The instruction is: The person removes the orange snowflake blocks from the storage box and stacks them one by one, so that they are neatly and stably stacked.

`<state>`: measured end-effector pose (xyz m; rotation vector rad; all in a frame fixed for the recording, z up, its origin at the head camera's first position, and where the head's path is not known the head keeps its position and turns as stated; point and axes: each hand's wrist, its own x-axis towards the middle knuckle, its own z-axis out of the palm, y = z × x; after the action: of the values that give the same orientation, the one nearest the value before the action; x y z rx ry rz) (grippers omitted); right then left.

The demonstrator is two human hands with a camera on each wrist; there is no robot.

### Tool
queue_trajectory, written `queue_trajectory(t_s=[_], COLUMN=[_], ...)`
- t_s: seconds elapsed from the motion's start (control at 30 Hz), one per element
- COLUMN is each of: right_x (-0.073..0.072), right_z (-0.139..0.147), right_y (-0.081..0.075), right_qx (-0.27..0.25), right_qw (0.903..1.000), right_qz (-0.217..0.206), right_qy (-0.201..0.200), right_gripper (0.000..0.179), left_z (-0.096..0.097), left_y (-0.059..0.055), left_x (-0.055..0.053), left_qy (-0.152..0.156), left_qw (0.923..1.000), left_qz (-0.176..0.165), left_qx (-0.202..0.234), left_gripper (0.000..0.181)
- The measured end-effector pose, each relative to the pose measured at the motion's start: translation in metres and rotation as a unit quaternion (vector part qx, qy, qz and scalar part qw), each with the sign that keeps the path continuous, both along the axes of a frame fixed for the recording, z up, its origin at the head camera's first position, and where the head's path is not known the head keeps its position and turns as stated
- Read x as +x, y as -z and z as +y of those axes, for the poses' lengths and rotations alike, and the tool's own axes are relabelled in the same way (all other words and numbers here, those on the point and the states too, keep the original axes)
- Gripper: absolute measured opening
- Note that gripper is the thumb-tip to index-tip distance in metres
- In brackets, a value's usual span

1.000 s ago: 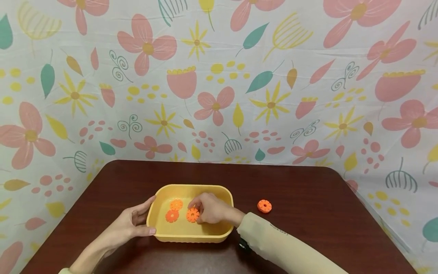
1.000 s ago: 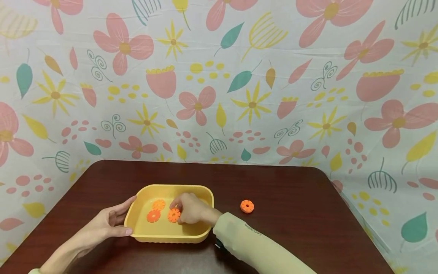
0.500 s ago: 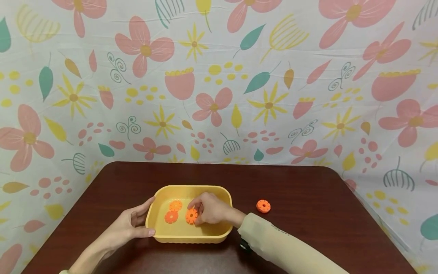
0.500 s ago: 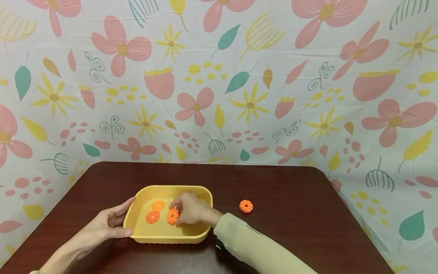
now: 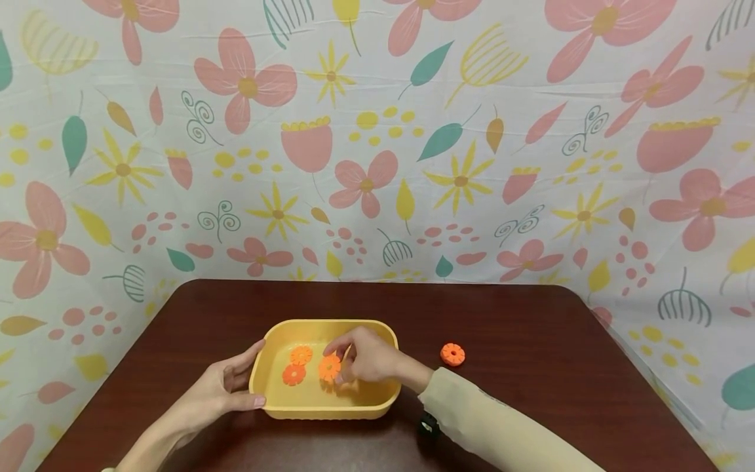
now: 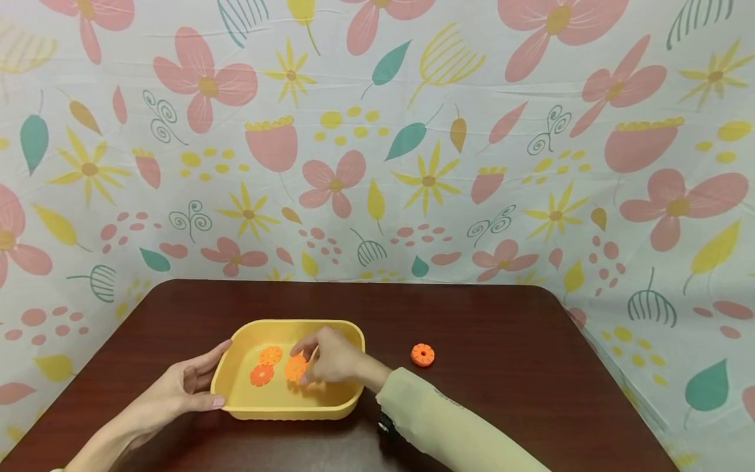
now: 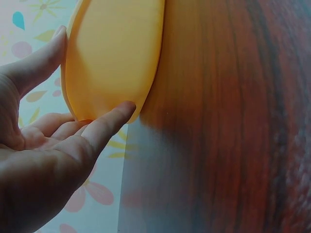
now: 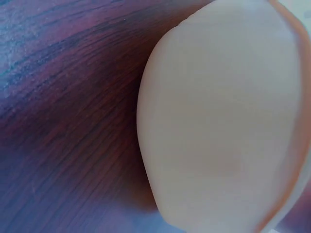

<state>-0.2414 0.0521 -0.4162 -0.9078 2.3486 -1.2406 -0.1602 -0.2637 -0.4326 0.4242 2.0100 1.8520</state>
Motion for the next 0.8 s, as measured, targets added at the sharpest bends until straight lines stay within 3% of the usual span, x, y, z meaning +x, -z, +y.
queue_trajectory(t_s=[0.37, 0.8], right_x=[0.006, 0.008], right_z=[0.015, 0.038], right_y=[-0.011, -0.02], right_qx=[0.0, -0.008], right_qw=[0.9971, 0.9962], right_qz=[0.074, 0.078], right_qy=[0.017, 0.037], right_gripper=[0.041, 0.041], left_z=[0.0, -0.001], left_y=[0.001, -0.001], left_x=[-0.002, 0.0], left_qy=[0.001, -0.001], left_qw=[1.0, 0.9999], left_qz=[-0.001, -0.008], left_qx=[-0.003, -0.007], left_gripper=[0.098, 0.098])
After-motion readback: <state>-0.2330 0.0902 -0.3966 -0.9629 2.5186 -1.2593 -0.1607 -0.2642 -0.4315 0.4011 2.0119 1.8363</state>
